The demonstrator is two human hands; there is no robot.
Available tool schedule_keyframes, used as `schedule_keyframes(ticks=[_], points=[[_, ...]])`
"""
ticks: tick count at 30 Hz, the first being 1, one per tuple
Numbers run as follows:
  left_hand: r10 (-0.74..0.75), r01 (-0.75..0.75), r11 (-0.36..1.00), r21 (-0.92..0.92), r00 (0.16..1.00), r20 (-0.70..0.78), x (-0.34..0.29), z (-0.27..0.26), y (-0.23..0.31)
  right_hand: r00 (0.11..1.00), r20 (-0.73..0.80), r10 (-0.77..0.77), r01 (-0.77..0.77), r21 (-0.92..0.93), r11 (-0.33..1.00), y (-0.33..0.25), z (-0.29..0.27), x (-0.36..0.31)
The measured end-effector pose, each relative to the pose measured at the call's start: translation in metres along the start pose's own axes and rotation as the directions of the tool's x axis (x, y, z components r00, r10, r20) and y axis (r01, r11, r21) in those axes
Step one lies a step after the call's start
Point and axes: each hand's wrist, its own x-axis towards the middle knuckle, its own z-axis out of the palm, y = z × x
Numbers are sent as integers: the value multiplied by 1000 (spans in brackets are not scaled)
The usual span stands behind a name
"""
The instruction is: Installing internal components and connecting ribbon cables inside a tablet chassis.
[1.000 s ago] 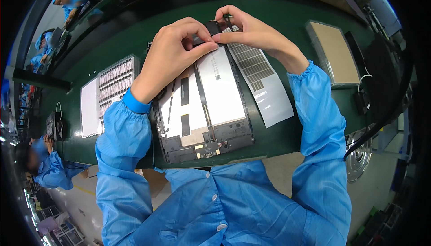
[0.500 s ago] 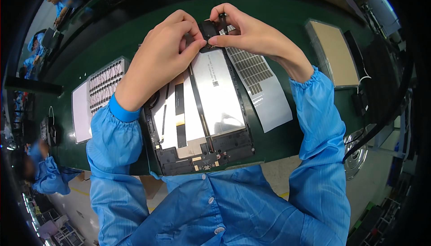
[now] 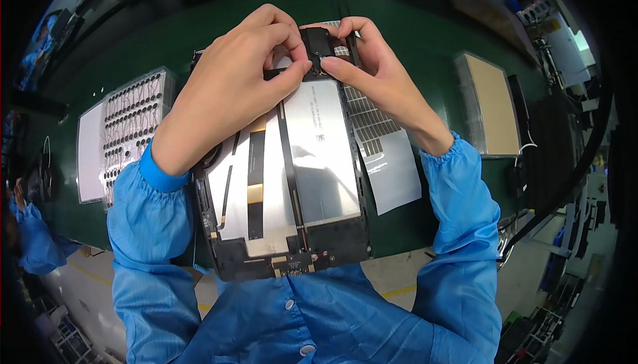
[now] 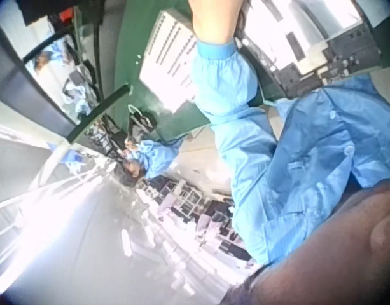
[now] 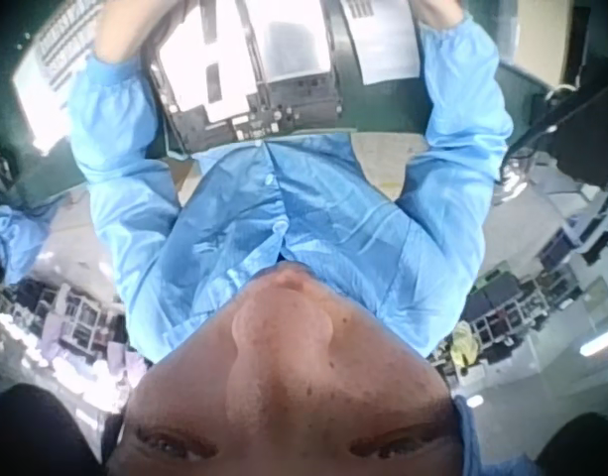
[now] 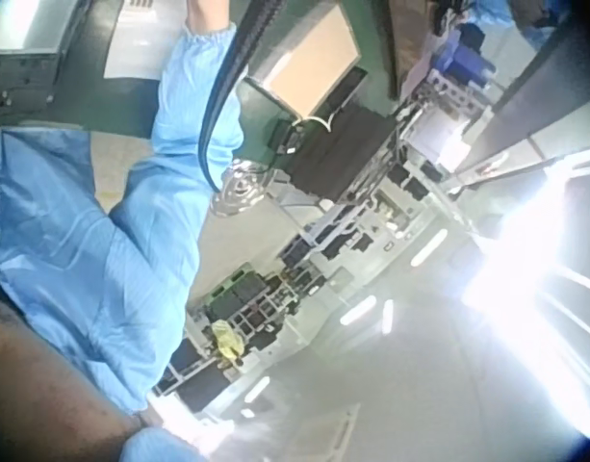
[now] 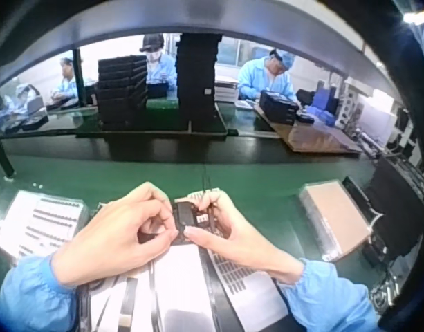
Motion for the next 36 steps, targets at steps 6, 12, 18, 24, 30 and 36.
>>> schedule_keyframes(ticks=[6,12,18,24,30,36], points=[[-43,42,999,28,999,13,0,0,6,998,-11,-69,70,88,994,10,3,-1],[-70,70,998,-2,997,17,0,-1,11,996,-15,-89,91,154,984,8,4,-1],[-81,82,996,-20,997,16,-1,-1,10,996,-17,-91,92,147,985,6,5,0],[-72,72,997,-30,997,12,-2,-1,9,993,-22,-119,121,180,976,11,6,1],[-75,75,997,-26,997,16,-2,-1,9,992,-24,-121,123,174,977,11,5,0],[-93,94,995,-24,995,21,-2,-1,10,995,-20,-99,101,159,982,10,4,-1]])
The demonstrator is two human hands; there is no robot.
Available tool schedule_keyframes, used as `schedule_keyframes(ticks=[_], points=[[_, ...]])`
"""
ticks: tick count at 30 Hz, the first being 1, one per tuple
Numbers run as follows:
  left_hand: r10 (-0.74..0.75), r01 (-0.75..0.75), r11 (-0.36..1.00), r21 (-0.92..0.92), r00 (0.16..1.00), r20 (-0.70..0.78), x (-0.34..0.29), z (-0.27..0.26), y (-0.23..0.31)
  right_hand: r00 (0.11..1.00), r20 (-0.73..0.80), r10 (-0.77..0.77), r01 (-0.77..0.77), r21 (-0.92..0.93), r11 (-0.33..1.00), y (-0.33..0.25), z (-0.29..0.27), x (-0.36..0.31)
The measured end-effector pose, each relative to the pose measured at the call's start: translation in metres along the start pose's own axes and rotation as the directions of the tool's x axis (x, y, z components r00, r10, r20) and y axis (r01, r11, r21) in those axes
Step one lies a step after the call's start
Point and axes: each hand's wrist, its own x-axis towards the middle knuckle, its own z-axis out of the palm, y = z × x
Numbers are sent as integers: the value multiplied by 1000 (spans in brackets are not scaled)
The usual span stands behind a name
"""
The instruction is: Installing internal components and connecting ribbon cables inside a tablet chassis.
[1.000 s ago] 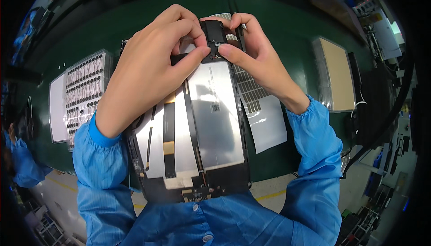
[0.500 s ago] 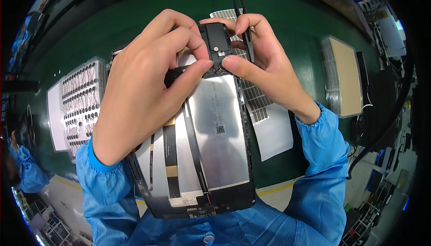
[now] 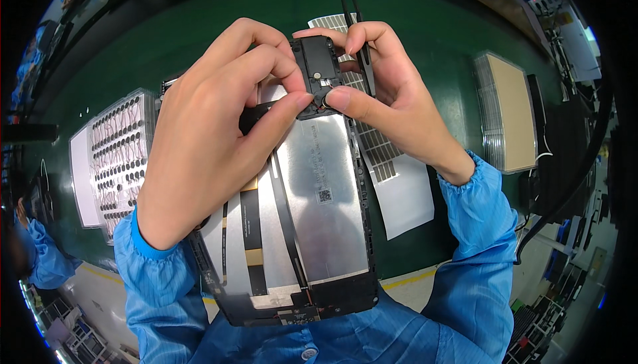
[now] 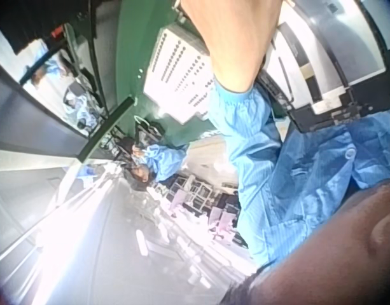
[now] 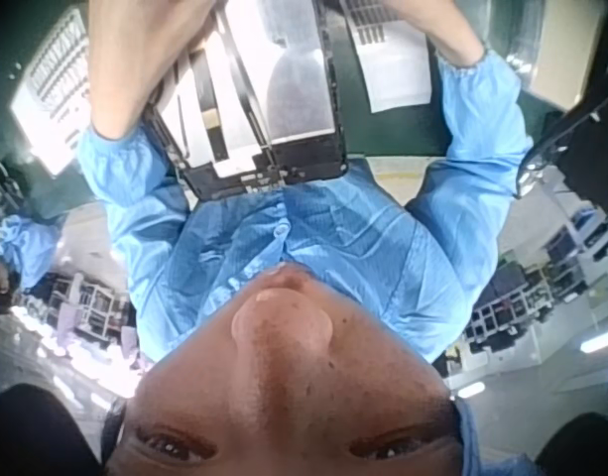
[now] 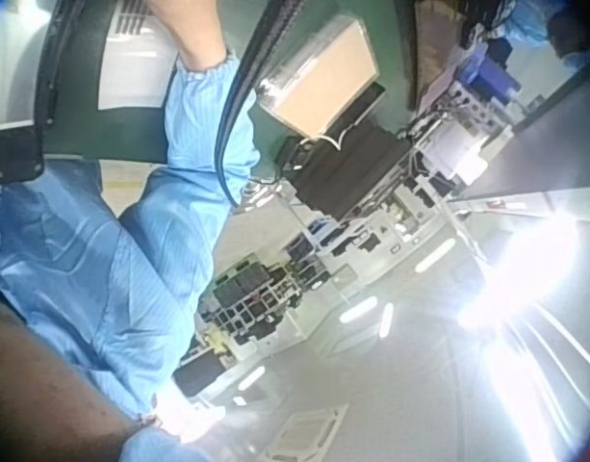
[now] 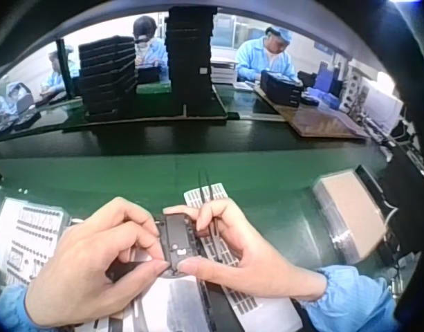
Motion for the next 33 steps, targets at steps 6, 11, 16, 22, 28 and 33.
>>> schedule_keyframes(ticks=[6,11,16,22,28,33], points=[[11,-11,1000,18,1000,-3,1,-3,2,1000,-4,-9,9,-9,1000,0,0,1],[24,-22,993,-117,1000,12,1,-8,-1,986,74,-146,159,-219,963,-18,-4,9],[-4,58,938,-341,987,158,4,-16,0,986,107,-129,140,-103,985,-17,1,11],[-19,127,879,-461,973,232,4,-19,1,986,135,-98,108,-75,991,-29,1,7],[-35,155,861,-485,968,248,3,-20,2,995,90,-39,39,2,999,-35,9,4],[-17,155,834,-529,966,257,4,-22,-1,990,116,-82,82,6,997,-31,9,6]])
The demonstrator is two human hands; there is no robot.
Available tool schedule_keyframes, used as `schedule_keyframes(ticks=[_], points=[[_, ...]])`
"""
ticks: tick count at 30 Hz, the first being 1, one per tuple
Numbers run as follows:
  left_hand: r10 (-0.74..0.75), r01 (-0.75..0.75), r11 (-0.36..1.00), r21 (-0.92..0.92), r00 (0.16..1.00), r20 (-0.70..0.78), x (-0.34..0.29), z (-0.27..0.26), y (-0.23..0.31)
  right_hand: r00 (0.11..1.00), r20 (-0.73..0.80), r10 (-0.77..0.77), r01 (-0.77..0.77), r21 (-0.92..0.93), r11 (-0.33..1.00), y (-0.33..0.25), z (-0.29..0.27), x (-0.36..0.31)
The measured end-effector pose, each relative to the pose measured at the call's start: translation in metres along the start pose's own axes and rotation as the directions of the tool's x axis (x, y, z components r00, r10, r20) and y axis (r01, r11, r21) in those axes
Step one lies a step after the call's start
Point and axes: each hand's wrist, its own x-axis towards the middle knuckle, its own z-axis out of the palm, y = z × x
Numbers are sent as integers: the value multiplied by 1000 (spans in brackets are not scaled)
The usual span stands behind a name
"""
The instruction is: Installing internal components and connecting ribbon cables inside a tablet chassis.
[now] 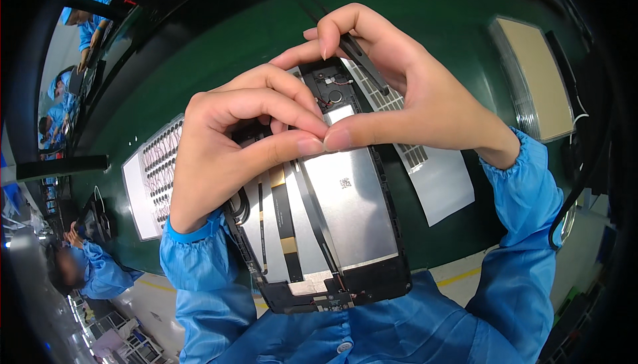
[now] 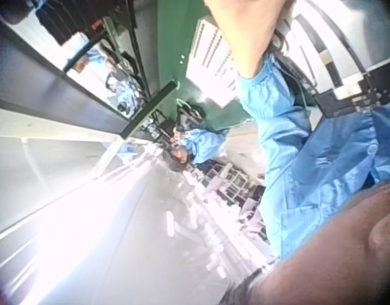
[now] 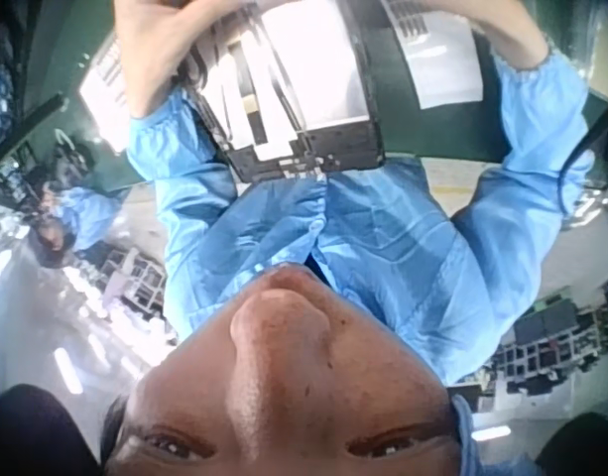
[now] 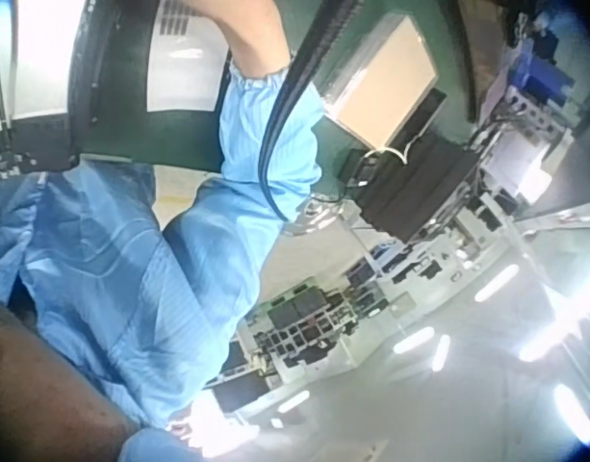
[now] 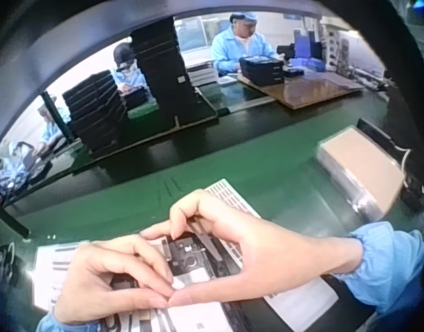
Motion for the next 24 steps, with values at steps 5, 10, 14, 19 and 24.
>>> schedule_keyframes(ticks=[5,10,14,19,24], points=[[13,-13,1000,17,1000,4,-1,0,-1,1000,2,10,-10,-25,1000,1,0,-1],[10,-10,1000,16,1000,14,0,-1,-2,1000,-2,-4,4,-48,999,1,0,-1],[-5,5,1000,14,1000,15,0,1,0,1000,0,8,-8,-38,999,2,-1,-2],[-9,9,1000,20,1000,19,0,1,0,1000,-5,4,-5,-41,999,3,-2,-3],[-4,4,1000,24,1000,20,2,3,-1,1000,-5,17,-17,-38,999,1,-4,-4]])
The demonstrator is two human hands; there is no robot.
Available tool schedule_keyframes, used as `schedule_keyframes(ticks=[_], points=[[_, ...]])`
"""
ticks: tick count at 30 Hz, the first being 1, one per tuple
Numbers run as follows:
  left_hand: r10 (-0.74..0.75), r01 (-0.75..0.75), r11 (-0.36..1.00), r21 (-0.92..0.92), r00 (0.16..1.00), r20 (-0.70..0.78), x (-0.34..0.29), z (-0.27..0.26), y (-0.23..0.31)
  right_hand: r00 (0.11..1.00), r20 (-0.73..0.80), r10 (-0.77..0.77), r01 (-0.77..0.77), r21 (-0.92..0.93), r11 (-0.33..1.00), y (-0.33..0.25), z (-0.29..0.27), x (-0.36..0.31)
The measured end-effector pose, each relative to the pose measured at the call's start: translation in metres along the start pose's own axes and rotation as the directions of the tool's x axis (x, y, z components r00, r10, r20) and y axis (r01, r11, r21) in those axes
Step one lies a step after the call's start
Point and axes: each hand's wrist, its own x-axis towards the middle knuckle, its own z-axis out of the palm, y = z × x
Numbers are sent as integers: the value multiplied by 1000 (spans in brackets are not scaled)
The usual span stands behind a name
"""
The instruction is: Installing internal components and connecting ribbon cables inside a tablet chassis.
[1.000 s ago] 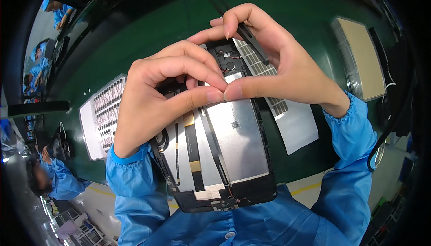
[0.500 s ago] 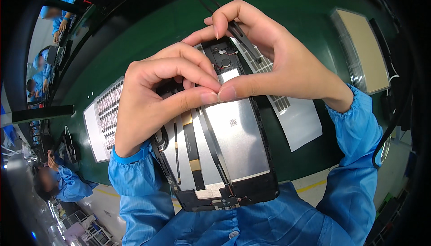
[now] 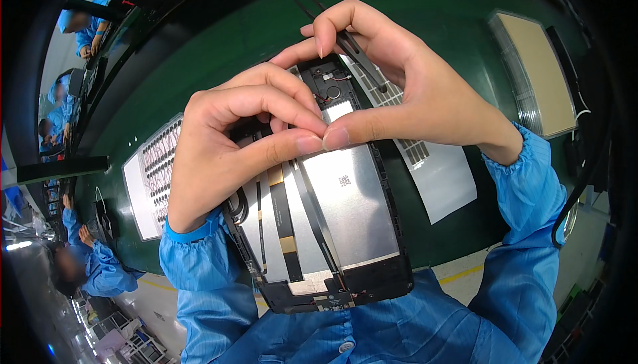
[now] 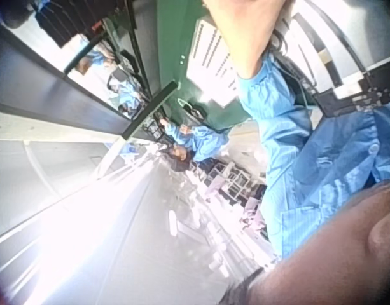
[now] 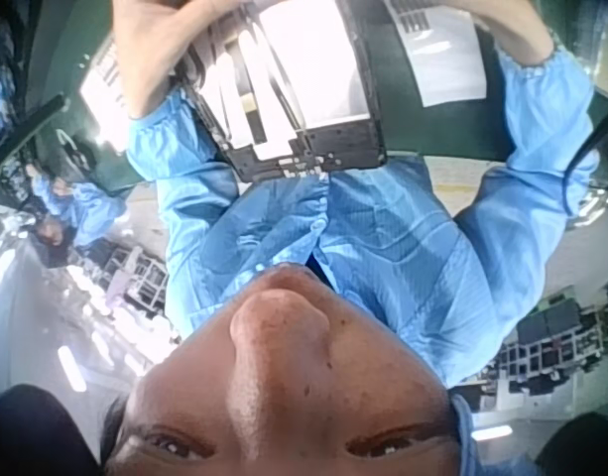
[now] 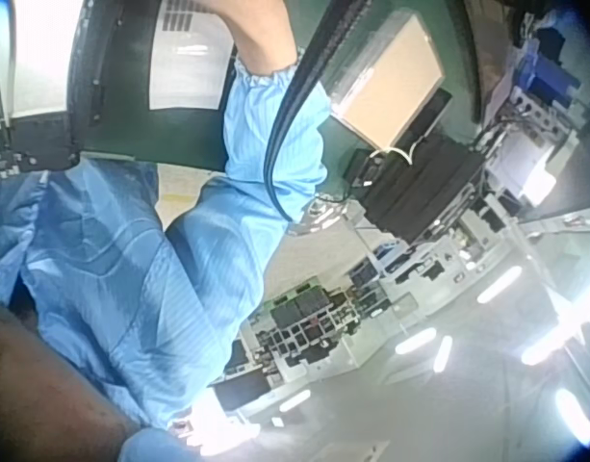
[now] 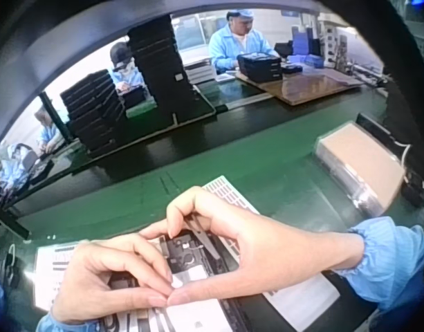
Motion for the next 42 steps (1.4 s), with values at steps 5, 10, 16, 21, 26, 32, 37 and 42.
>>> schedule_keyframes(ticks=[5,10,16,21,26,32,37,42], points=[[119,-114,992,54,988,-101,-2,3,7,999,15,-28,27,59,998,-1,3,7],[403,-377,904,202,909,-108,-11,14,27,813,50,-580,517,-521,679,-12,-3,19],[739,-667,638,384,670,-64,-21,17,31,744,266,-614,587,-699,409,-49,17,21],[729,-648,648,401,680,-78,-25,16,35,713,207,-670,536,-777,331,-52,28,17],[760,-657,600,456,647,-68,-25,18,35,661,227,-715,544,-801,249,-52,29,17],[754,-649,609,457,652,-79,-25,19,33,676,234,-699,525,-819,234,-55,28,15],[766,-671,575,468,642,-20,-23,11,32,504,219,-835,621,-764,175,-40,25,27],[268,-264,963,55,914,-305,-29,9,37,824,-129,-551,493,-317,811,-44,48,36]])
